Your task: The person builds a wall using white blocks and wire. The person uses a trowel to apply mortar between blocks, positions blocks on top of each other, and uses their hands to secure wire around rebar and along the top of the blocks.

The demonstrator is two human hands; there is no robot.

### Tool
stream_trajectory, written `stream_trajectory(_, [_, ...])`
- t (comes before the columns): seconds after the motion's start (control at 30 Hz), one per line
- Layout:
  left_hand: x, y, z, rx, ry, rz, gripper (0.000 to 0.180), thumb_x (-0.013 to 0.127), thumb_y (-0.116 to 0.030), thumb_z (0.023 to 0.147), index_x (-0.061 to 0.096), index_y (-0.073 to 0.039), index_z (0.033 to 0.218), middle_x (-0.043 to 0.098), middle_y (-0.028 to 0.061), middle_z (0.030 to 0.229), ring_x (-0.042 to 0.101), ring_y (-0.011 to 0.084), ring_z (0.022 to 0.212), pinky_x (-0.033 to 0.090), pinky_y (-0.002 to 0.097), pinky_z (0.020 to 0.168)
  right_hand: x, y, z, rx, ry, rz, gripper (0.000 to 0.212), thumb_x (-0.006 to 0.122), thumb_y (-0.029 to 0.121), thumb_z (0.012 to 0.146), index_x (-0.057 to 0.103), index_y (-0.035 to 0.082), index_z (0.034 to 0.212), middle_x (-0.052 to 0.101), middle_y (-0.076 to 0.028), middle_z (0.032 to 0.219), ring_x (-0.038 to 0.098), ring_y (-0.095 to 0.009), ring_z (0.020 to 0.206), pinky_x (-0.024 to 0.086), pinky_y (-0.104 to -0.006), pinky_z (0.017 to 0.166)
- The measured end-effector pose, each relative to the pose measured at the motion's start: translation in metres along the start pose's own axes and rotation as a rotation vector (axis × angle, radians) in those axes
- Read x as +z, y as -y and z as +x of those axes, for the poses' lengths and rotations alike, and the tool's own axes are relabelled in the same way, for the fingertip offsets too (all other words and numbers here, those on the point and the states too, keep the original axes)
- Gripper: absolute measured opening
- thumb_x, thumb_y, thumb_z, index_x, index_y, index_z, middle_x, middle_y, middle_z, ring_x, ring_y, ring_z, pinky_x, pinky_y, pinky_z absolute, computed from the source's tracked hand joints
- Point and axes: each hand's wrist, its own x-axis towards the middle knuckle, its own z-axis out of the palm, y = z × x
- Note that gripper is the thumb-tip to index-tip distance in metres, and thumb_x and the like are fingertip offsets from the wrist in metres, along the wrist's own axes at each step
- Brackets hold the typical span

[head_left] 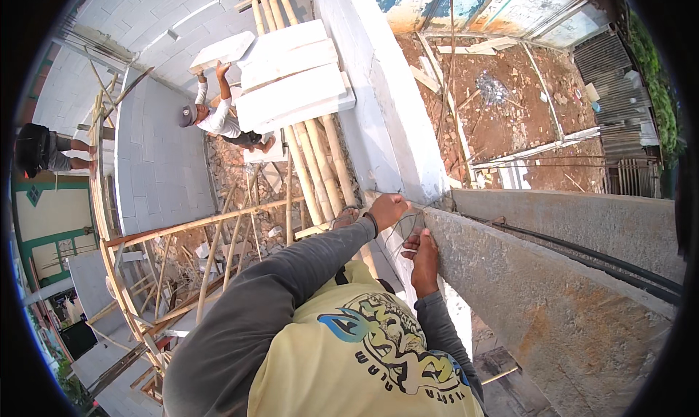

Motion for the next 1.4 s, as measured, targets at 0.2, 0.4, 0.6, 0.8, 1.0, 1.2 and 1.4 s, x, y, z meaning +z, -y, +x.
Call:
stream_trajectory(0.2, [-0.002,-0.069,-0.033,-0.043,0.085,0.298,0.046,0.061,-0.044,0.081,0.065,0.002,0.083,0.066,0.0193,0.079,0.064,0.0337,0.079,0.049,0.0392,0.077,0.016,-0.024,0.017,-0.224,0.18,0.176,0.042,0.037,0.019,0.098,0.036,0.001,0.137,0.047,-0.012,0.131,0.048,-0.021,0.119,0.042,-0.034,0.096])
stream_trajectory(0.4, [0.001,-0.049,-0.025,-0.051,0.153,0.261,0.029,0.06,-0.026,0.082,0.06,0.003,0.083,0.065,0.015,0.071,0.063,0.0245,0.062,0.051,0.0356,0.061,0.018,-0.051,0.047,-0.26,0.32,0.526,0.03,0.04,0.015,0.099,0.046,0.005,0.127,0.053,-0.009,0.123,0.051,-0.016,0.112,0.041,-0.0297,0.093])
stream_trajectory(0.6, [0.008,-0.024,0.003,-0.045,0.218,0.418,0.029,0.06,-0.025,0.084,0.057,0.004,0.086,0.065,0.0139,0.071,0.062,0.0223,0.062,0.05,0.0349,0.058,0.023,-0.036,0.051,-0.05,0.227,0.539,0.021,0.046,0.024,0.098,0.053,0.007,0.109,0.05,0.002,0.079,0.049,-0.01,0.065,0.042,-0.0254,0.056])
stream_trajectory(0.8, [-0.018,-0.034,0.002,0.251,0.112,0.542,0.024,0.056,-0.026,0.086,0.066,-0.005,0.082,0.065,0.017,0.081,0.062,0.0351,0.079,0.047,0.0432,0.072,0.009,-0.018,0.026,0.064,0.243,0.498,0.02,0.047,0.023,0.096,0.056,0.005,0.098,0.038,0.005,0.061,0.03,-0.006,0.043,0.024,-0.0235,0.037])
stream_trajectory(1.0, [-0.017,0.026,0.008,0.27,0.135,0.22,0.024,0.055,-0.026,0.091,0.067,-0.007,0.095,0.067,0.0139,0.085,0.064,0.0253,0.079,0.048,0.0374,0.072,0.026,0.022,0.008,0.174,0.141,0.652,0.018,0.047,0.019,0.095,0.056,0.004,0.094,0.036,0.006,0.058,0.029,-0.006,0.041,0.023,-0.024,0.035])
stream_trajectory(1.2, [0.034,0.031,-0.03,0.432,-0.053,-0.13,0.013,0.054,-0.008,0.089,0.064,-0.004,0.095,0.065,0.0015,0.08,0.063,0.0196,0.077,0.05,0.0303,0.079,0.061,0.025,0.045,0.131,-0.009,0.684,0.015,0.046,0.02,0.094,0.053,0.007,0.091,0.042,0.003,0.06,0.035,-0.008,0.04,0.026,-0.0254,0.033])
stream_trajectory(1.4, [-0.01,0.063,0.001,0.114,0.235,0.102,0.024,0.052,-0.026,0.091,0.06,-0.004,0.086,0.055,0.0036,0.074,0.051,0.0164,0.067,0.045,0.0331,0.068,0.032,0.014,0.013,-0.05,0.182,0.089,0.034,0.044,0.028,0.097,0.053,0.003,0.117,0.057,-0.004,0.086,0.055,-0.013,0.076,0.048,-0.0279,0.067])
